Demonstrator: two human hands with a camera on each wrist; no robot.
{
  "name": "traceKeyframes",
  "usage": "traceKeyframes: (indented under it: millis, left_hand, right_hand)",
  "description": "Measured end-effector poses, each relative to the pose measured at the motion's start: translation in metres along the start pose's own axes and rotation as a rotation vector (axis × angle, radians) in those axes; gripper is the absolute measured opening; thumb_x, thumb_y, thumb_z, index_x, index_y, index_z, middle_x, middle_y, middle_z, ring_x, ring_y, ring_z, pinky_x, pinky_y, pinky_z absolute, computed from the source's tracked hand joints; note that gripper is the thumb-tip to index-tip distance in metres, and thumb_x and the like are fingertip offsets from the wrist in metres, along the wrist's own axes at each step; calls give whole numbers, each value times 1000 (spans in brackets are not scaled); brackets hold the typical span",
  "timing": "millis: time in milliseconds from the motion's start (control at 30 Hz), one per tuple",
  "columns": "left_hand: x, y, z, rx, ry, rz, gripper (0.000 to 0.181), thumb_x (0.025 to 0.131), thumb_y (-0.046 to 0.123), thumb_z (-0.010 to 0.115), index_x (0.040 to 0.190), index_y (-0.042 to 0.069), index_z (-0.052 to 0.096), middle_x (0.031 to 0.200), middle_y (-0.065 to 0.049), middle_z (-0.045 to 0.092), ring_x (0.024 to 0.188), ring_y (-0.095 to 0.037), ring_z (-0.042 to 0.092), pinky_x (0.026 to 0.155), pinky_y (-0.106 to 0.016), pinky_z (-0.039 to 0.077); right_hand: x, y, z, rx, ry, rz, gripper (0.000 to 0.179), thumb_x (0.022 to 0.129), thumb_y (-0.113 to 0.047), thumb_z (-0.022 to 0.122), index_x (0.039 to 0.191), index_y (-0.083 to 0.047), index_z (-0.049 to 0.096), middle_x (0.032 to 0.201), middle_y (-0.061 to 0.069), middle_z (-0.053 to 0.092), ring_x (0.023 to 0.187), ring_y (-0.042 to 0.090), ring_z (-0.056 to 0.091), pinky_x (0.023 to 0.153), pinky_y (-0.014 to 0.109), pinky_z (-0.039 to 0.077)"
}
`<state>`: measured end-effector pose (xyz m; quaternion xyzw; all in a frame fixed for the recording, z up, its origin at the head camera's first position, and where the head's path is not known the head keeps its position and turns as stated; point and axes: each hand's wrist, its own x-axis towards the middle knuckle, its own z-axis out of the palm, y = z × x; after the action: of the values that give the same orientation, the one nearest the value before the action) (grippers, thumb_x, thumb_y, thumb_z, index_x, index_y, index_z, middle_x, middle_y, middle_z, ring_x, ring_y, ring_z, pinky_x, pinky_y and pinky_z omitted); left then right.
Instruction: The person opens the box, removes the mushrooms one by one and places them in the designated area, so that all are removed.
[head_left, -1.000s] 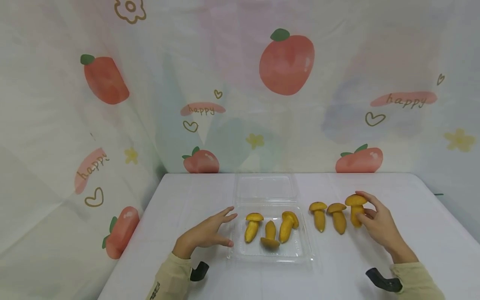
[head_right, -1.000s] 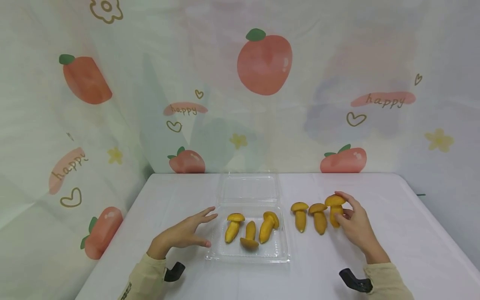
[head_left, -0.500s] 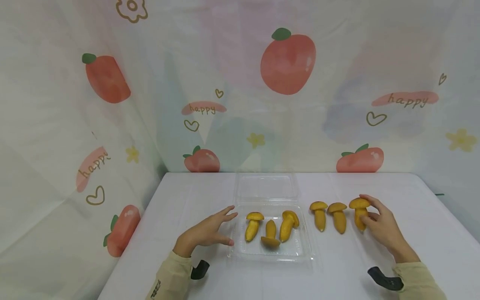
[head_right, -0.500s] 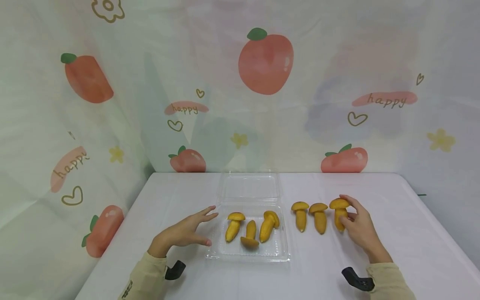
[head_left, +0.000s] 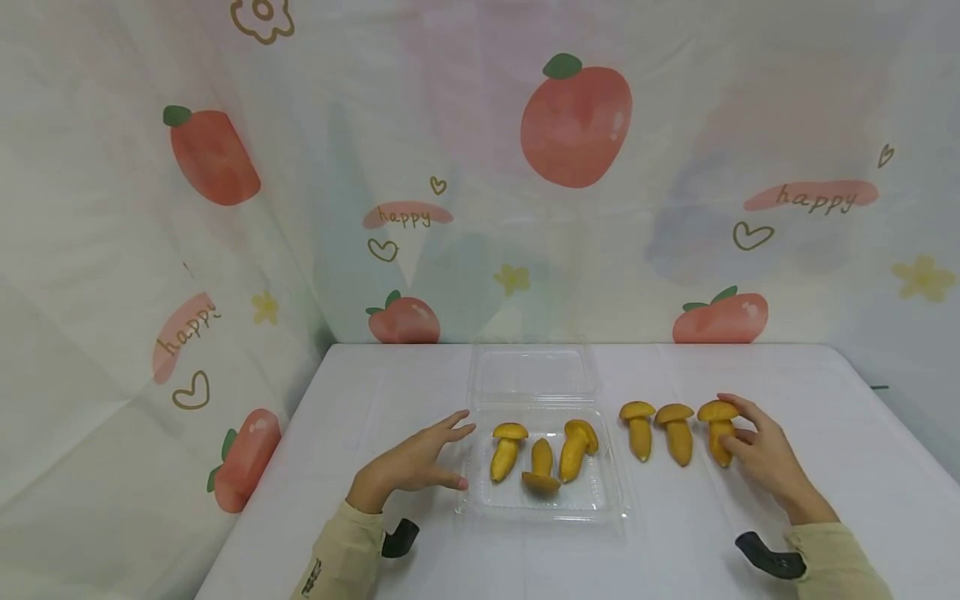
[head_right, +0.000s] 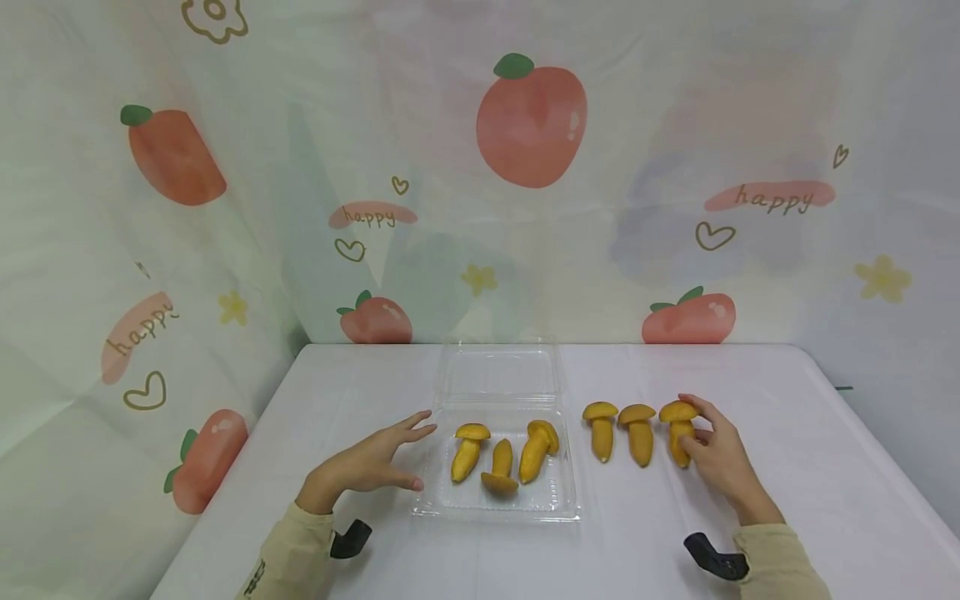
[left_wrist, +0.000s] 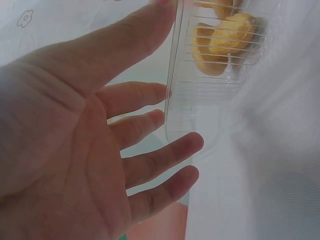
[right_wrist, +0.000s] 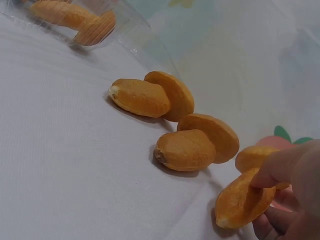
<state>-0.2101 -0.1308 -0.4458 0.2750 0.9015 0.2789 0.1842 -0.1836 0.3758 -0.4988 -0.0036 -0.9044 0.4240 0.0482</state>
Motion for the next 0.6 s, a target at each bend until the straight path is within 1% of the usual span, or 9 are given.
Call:
traceKeyframes:
  millis: [67, 100, 167, 233, 300, 367, 433, 500, 600]
  left_hand:
    - [0, 0, 0, -4, 0, 0, 86, 84, 26, 83, 156, 8, 39, 170, -10, 21, 154, -37, 28, 121, -60, 31]
    - [0, -1, 0, -5, 0, 0, 86, 84, 26, 83, 156, 8, 39, 170, -10, 21, 154, -36, 28, 121, -60, 31]
    - [0, -1, 0, -7, -1, 2, 86, 85, 26, 83, 156, 8, 38, 170, -10, 21, 154, -36, 28, 121, -60, 31]
    - [-1, -1, 1, -6, -2, 6, 86, 84, 26, 83, 156, 7, 38, 170, -10, 21, 154, -37, 29, 120, -60, 32]
    - [-1, -1, 1, -5, -3, 6, 87, 84, 26, 83, 156, 7, 38, 170, -10, 21, 154, -37, 29, 120, -60, 32]
    - [-1, 0, 1, -6, -2, 6, 87, 84, 25, 83, 156, 7, 39, 170, -10, 22, 154, -37, 29, 120, -60, 32]
    - [-1, 0, 1, -9, -1, 4, 87, 84, 26, 83, 156, 7, 39, 170, -10, 21, 154, -36, 29, 120, -60, 32]
    - [-1, -1, 0, -11, -1, 2, 86, 85, 26, 83, 156, 8, 39, 170, -9, 21, 154, -36, 28, 121, -60, 31]
    - [0, -1, 0, -6, -2, 6, 86, 85, 27, 83, 156, 8, 39, 170, -10, 21, 154, -36, 28, 121, -60, 31]
  right_hand:
    - [0, 2, 0, -5, 0, -3, 63, 94, 8, 53, 152, 6, 29, 146, 41, 31, 97, 30, 68, 66, 12, 52]
    - [0, 2, 1, -5, -1, -3, 63, 94, 8, 53, 152, 6, 29, 145, 41, 32, 95, 24, 67, 66, 13, 52]
    - [1, 3, 1, -4, -5, -1, 63, 93, 9, 53, 152, 6, 29, 145, 40, 32, 94, 19, 66, 66, 15, 53]
    - [0, 3, 2, 1, -12, 4, 63, 94, 9, 53, 152, 6, 29, 145, 39, 32, 96, 24, 66, 66, 15, 53]
    - [0, 3, 2, 6, -16, 8, 63, 95, 8, 52, 153, 6, 28, 146, 39, 31, 101, 37, 65, 66, 15, 53]
    - [0, 3, 2, 7, -20, 13, 63, 95, 8, 51, 153, 6, 27, 147, 40, 30, 107, 46, 63, 66, 14, 53]
    - [0, 3, 2, 3, -18, 11, 62, 95, 8, 51, 153, 6, 27, 148, 40, 29, 109, 48, 62, 66, 14, 52]
    - [0, 4, 3, -5, -15, 4, 62, 95, 8, 51, 153, 6, 28, 148, 40, 29, 107, 45, 63, 66, 14, 51]
    - [0, 6, 4, -16, -1, -21, 63, 93, 11, 53, 151, 7, 31, 147, 40, 32, 107, 46, 63, 65, 13, 51]
